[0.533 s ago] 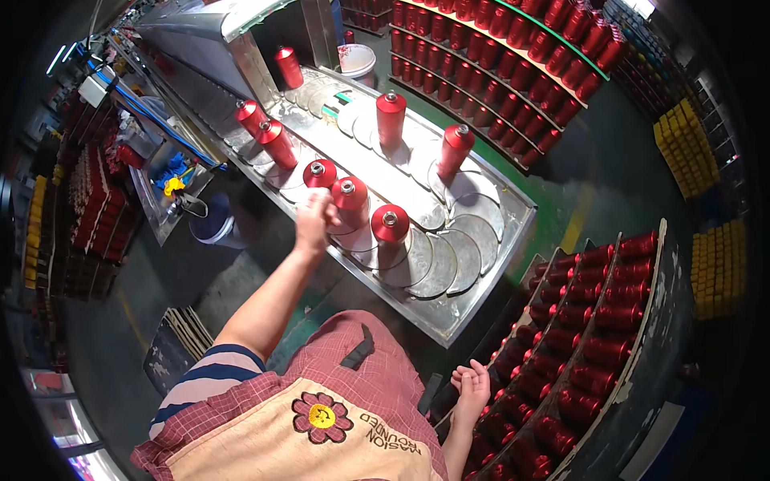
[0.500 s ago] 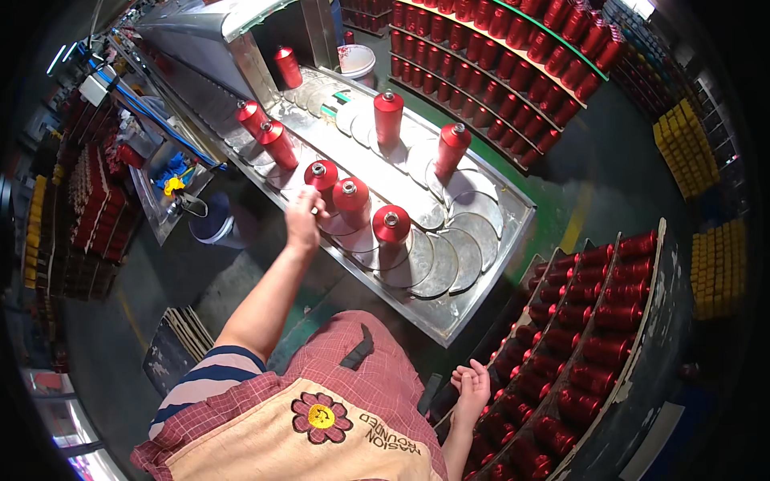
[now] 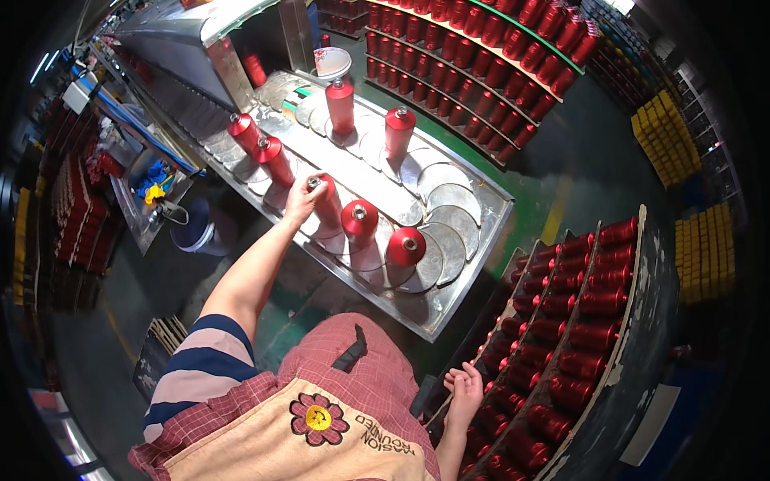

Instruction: The recorder takes red metallic bottles from a conveyor belt and stacks them onto a pallet, using a wooden divider board between layers.

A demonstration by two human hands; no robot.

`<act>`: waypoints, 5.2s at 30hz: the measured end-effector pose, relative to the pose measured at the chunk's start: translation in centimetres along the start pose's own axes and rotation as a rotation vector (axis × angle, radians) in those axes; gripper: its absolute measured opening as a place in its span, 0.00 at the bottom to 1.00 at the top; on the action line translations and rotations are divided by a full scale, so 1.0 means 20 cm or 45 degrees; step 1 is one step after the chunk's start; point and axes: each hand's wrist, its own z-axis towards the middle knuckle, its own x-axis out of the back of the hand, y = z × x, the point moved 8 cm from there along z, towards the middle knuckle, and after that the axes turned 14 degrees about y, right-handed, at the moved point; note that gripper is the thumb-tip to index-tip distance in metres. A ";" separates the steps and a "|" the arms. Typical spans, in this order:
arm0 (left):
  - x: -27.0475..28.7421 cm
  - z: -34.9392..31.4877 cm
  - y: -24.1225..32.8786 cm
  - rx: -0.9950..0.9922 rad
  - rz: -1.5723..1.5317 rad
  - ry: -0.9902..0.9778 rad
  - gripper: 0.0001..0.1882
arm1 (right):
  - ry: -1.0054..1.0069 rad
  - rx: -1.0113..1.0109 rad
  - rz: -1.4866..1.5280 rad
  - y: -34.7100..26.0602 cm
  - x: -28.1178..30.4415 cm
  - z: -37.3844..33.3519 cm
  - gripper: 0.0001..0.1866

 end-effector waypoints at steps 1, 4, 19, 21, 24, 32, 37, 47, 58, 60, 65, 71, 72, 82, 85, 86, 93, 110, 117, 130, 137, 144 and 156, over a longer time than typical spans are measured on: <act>0.00 -0.02 0.02 0.225 -0.281 -0.039 0.17 | 0.024 -0.010 -0.005 0.01 0.02 0.00 0.15; 0.12 0.04 0.16 -0.213 0.224 0.130 0.20 | 0.057 -0.020 0.003 0.02 0.02 0.00 0.15; 0.50 0.25 0.22 -0.203 0.090 0.458 0.29 | -0.007 -0.053 -0.026 0.02 -0.14 0.00 0.15; 0.36 0.24 0.13 -0.064 0.263 0.102 0.33 | 0.050 -0.087 -0.037 0.04 -0.13 0.00 0.15; 0.27 0.12 0.15 -0.158 0.413 0.167 0.30 | 0.027 -0.080 -0.043 0.04 -0.14 0.01 0.15; 0.13 0.05 0.19 -0.292 0.164 0.039 0.20 | 0.027 -0.045 0.031 0.01 -0.09 0.03 0.15; 0.02 -0.07 0.30 -0.188 0.269 -0.125 0.24 | 0.018 -0.062 -0.070 0.19 0.05 0.06 0.15; -0.15 -0.61 0.99 -0.487 -0.254 -0.364 0.11 | -0.423 -0.783 0.229 0.88 0.20 -0.26 0.26; -0.85 -1.62 1.25 -0.325 -0.495 -1.570 0.08 | -0.239 -0.241 -0.214 1.13 0.31 -0.13 0.14; -0.93 -1.75 1.31 -0.334 -0.475 -1.718 0.08 | -0.171 -0.249 -0.285 1.07 0.33 -0.17 0.13; -1.07 -1.93 1.32 -0.097 -0.430 -1.916 0.07 | -0.017 -0.388 -0.004 1.16 0.46 -0.26 0.10; -1.20 -2.00 1.33 0.226 -0.502 -2.040 0.08 | 0.270 -0.323 -0.148 1.20 0.65 -0.34 0.07; -1.25 -2.00 1.33 0.272 -0.454 -2.042 0.09 | 0.331 -0.284 0.125 1.20 0.68 -0.35 0.06; -1.95 -2.06 1.71 0.449 -0.541 -1.797 0.26 | 1.425 0.567 0.083 0.03 1.67 -0.96 0.02; -2.25 -2.17 1.81 0.598 -0.623 -1.791 0.29 | 1.892 0.659 0.127 -0.07 2.16 -1.26 0.07; -2.35 -2.24 1.86 0.659 -0.625 -1.806 0.30 | 2.012 0.574 0.056 -0.01 2.36 -1.35 0.11; -2.84 -2.39 1.94 0.803 -0.637 -1.643 0.44 | 2.176 0.065 0.031 0.28 3.10 -1.40 0.30; -3.14 -2.61 2.08 0.838 -0.691 -2.111 0.15 | 2.225 -0.486 0.274 0.72 3.63 -1.30 0.29; -3.37 -2.31 1.90 0.636 -0.442 -1.708 0.26 | 2.322 -0.326 0.527 0.71 3.62 -1.23 0.22; -3.65 -3.00 2.17 0.434 -0.494 -1.903 0.34 | 2.504 -0.465 0.418 0.67 3.46 -1.28 0.25; -3.62 -2.75 2.34 0.347 -0.741 -1.699 0.32 | 2.506 -0.336 0.829 0.98 3.15 -1.23 0.24; -3.40 -3.07 2.72 0.104 -0.810 -1.498 0.34 | 2.811 -0.243 1.014 1.19 2.69 -1.30 0.18; -4.13 -4.47 3.03 0.191 -0.755 -2.657 0.36 | 3.379 -0.432 1.505 1.07 1.67 -1.17 0.15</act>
